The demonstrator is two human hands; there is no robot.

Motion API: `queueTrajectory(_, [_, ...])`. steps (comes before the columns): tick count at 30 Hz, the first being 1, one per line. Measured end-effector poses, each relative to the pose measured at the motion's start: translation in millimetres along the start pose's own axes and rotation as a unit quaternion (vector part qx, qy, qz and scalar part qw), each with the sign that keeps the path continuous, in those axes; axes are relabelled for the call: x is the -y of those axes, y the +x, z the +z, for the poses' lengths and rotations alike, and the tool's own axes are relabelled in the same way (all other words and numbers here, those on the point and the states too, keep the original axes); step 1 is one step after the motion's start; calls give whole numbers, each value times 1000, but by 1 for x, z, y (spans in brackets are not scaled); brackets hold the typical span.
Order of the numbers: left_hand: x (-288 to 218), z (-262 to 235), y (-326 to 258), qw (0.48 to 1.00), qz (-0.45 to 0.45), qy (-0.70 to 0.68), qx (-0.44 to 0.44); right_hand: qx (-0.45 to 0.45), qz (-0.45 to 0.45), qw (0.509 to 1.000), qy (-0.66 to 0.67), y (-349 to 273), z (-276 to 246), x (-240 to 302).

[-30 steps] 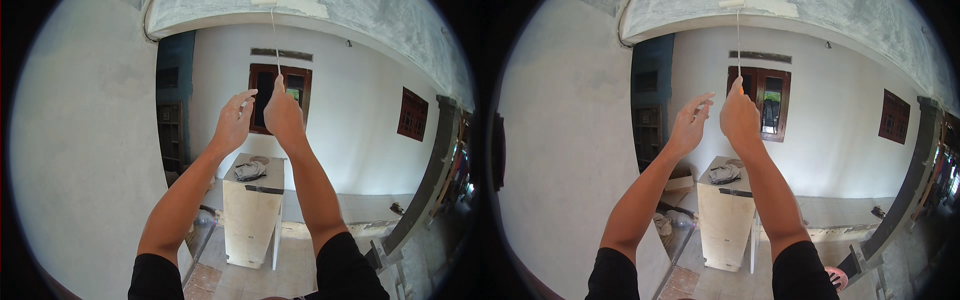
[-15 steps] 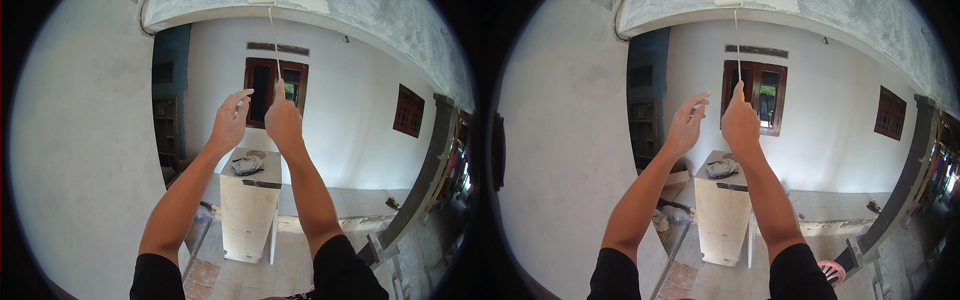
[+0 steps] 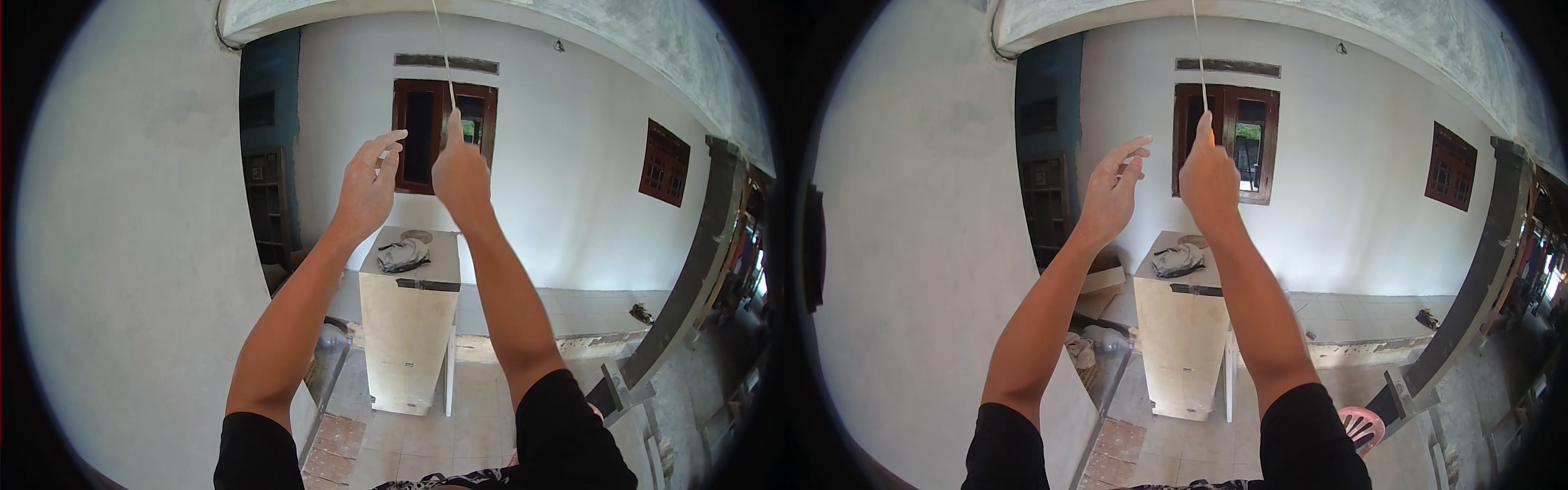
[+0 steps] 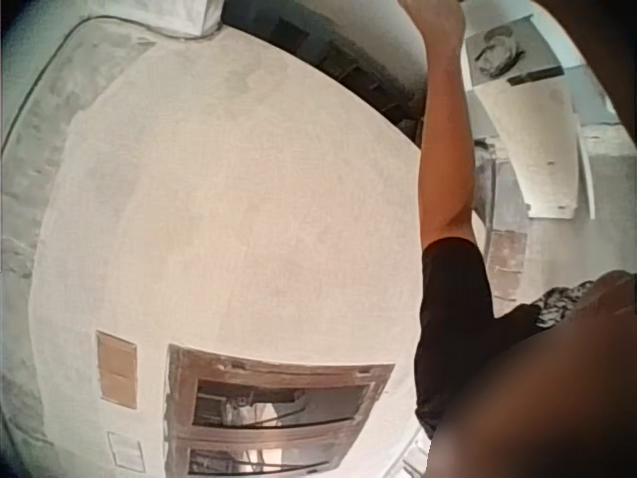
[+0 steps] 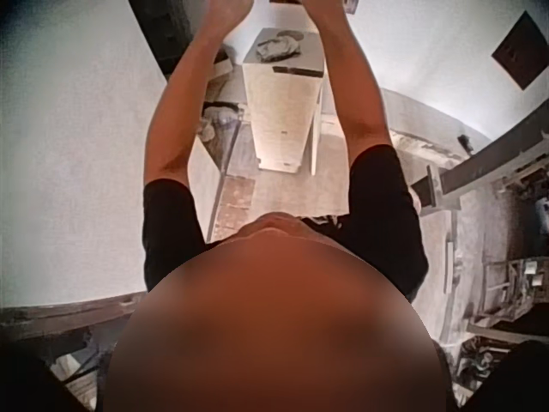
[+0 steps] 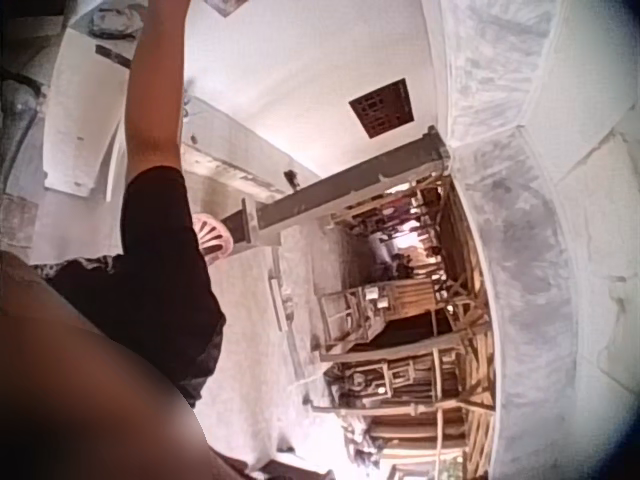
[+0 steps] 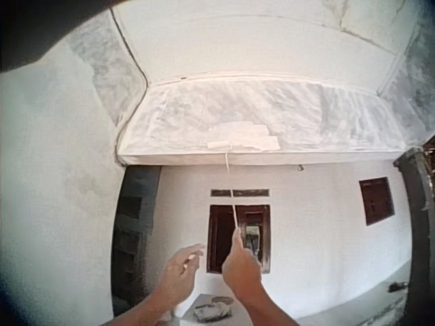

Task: The person applies white paint to the upper edge of a wall using a paint roller, loading the roller from a paint tray.

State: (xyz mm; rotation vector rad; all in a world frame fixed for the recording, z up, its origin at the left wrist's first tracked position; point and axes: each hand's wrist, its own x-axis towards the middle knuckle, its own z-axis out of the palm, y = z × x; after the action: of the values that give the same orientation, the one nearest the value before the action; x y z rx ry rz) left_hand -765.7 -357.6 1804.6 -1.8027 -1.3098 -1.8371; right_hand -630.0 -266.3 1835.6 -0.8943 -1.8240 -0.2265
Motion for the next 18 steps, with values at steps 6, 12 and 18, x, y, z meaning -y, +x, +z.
queueTrajectory(6, [11,-3,2,1000,9,-8,-9,-25,-18,999,12,-1,12,13])
queueTrajectory(12, [18,7,-2,1000,-11,-13,20,-20,-2,1000,5,-4,17,2])
queueTrajectory(18, [32,7,4,999,0,-36,8,-21,-5,1000,20,-6,18,4])
